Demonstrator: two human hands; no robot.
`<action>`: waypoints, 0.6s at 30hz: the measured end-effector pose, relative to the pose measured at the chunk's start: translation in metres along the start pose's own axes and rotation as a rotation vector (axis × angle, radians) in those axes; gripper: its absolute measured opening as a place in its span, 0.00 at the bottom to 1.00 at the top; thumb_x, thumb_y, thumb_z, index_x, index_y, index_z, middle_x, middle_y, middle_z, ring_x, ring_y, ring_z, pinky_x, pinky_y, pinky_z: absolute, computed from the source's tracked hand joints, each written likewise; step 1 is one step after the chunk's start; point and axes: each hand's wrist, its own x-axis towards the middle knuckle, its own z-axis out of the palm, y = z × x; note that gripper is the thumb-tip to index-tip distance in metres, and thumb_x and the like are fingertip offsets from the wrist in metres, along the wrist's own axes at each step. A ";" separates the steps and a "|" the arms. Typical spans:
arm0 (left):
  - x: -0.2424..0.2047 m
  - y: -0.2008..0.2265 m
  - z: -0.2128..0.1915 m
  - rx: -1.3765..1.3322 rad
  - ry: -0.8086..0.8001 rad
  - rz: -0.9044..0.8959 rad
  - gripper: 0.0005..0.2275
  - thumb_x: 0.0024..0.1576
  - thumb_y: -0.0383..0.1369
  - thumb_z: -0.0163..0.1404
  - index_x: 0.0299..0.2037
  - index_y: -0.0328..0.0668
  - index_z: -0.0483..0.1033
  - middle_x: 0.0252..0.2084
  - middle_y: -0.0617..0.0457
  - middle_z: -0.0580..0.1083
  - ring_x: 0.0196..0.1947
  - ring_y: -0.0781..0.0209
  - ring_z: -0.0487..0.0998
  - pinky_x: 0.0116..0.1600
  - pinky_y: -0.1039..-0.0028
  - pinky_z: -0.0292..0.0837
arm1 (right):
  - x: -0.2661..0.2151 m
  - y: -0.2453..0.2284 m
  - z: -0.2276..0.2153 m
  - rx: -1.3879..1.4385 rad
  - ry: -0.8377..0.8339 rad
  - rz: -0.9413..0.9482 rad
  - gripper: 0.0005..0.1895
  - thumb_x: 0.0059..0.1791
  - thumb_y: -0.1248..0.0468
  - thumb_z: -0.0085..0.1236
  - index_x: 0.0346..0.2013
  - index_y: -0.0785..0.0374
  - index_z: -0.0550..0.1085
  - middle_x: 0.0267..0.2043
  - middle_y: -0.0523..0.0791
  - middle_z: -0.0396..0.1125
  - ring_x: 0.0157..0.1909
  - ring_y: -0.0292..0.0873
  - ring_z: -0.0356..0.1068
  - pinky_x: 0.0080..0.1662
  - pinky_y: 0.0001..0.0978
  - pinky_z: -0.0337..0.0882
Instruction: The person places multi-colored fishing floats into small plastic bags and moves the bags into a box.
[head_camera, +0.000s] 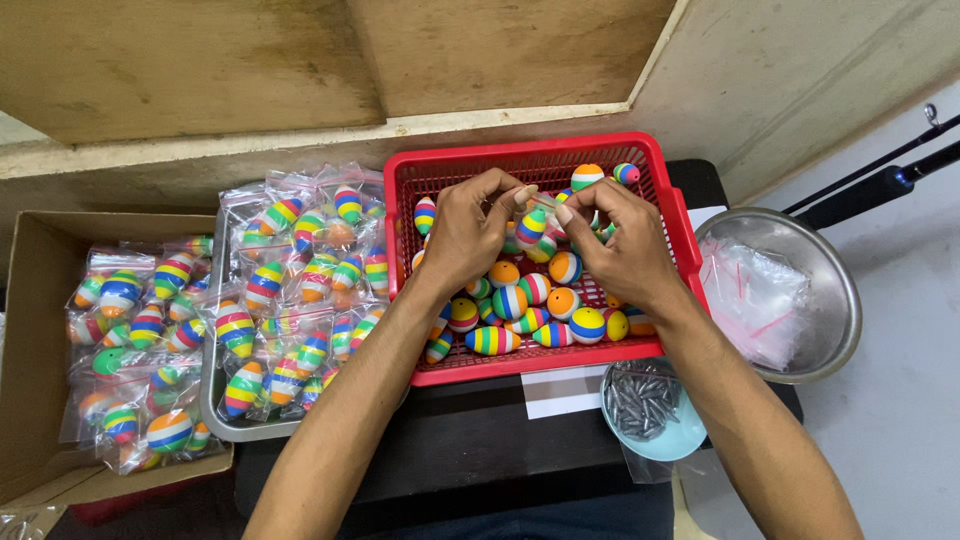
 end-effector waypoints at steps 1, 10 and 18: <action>0.000 -0.002 0.000 -0.001 0.001 0.000 0.07 0.64 0.28 0.51 0.34 0.40 0.80 0.23 0.46 0.77 0.24 0.56 0.77 0.32 0.71 0.72 | 0.000 -0.001 -0.001 -0.001 0.000 0.000 0.04 0.54 0.68 0.62 0.35 0.65 0.77 0.26 0.48 0.64 0.30 0.48 0.67 0.37 0.38 0.67; -0.003 -0.008 0.002 0.012 0.006 0.008 0.07 0.65 0.29 0.51 0.34 0.40 0.79 0.24 0.45 0.77 0.25 0.55 0.78 0.32 0.69 0.72 | -0.002 0.006 -0.002 -0.039 0.030 0.006 0.07 0.53 0.66 0.65 0.32 0.64 0.77 0.23 0.48 0.63 0.28 0.48 0.66 0.35 0.38 0.67; -0.006 -0.019 0.001 0.101 0.067 -0.020 0.10 0.69 0.34 0.44 0.39 0.37 0.72 0.29 0.40 0.76 0.29 0.45 0.78 0.35 0.62 0.73 | -0.007 0.017 0.007 -0.269 -0.217 -0.039 0.16 0.51 0.65 0.62 0.51 0.69 0.76 0.48 0.58 0.72 0.52 0.65 0.71 0.51 0.55 0.69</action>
